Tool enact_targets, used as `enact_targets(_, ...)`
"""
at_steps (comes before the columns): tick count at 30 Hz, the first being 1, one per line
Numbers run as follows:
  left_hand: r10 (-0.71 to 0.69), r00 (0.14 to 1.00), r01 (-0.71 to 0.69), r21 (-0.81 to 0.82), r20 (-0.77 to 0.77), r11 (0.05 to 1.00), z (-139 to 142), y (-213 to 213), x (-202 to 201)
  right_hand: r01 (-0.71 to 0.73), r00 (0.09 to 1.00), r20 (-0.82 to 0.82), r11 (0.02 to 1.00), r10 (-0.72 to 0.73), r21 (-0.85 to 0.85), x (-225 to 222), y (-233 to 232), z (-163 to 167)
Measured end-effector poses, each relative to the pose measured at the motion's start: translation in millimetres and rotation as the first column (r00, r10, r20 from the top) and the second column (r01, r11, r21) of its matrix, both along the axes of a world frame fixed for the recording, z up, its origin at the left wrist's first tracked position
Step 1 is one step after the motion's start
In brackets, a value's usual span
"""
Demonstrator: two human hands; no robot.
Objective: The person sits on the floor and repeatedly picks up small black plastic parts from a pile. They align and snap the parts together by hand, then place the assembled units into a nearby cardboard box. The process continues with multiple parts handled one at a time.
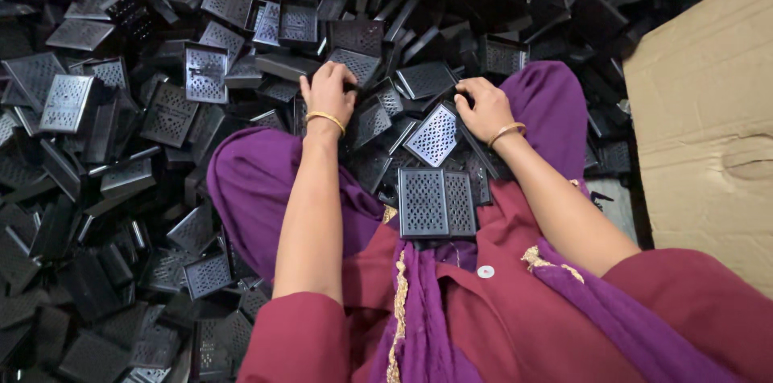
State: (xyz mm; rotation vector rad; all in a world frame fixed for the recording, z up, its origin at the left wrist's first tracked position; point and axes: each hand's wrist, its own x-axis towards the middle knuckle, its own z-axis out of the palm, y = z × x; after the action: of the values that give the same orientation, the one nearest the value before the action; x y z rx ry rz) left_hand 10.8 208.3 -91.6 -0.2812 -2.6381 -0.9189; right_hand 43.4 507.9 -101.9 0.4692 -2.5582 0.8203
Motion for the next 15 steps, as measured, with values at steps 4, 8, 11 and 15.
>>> enact_targets(4,-0.013,0.992,0.016,0.021,-0.126,1.0,5,-3,1,-0.02,1.0,0.015,0.999,0.02,0.035,6,1,4)
enact_targets(8,-0.017,0.978,0.051,0.161,-0.206,0.986,4,-6,0,-0.043,0.999,0.022,0.997,0.041,0.065,8,5,3)
enact_targets(11,0.008,0.953,0.133,0.443,-0.302,0.887,-1,-6,0,-0.025,0.998,0.065,0.998,0.021,0.052,7,6,-2)
enact_targets(15,-0.016,0.969,0.213,0.803,-0.246,0.557,-13,-5,1,-0.027,0.999,0.043,1.0,0.027,0.008,13,2,2)
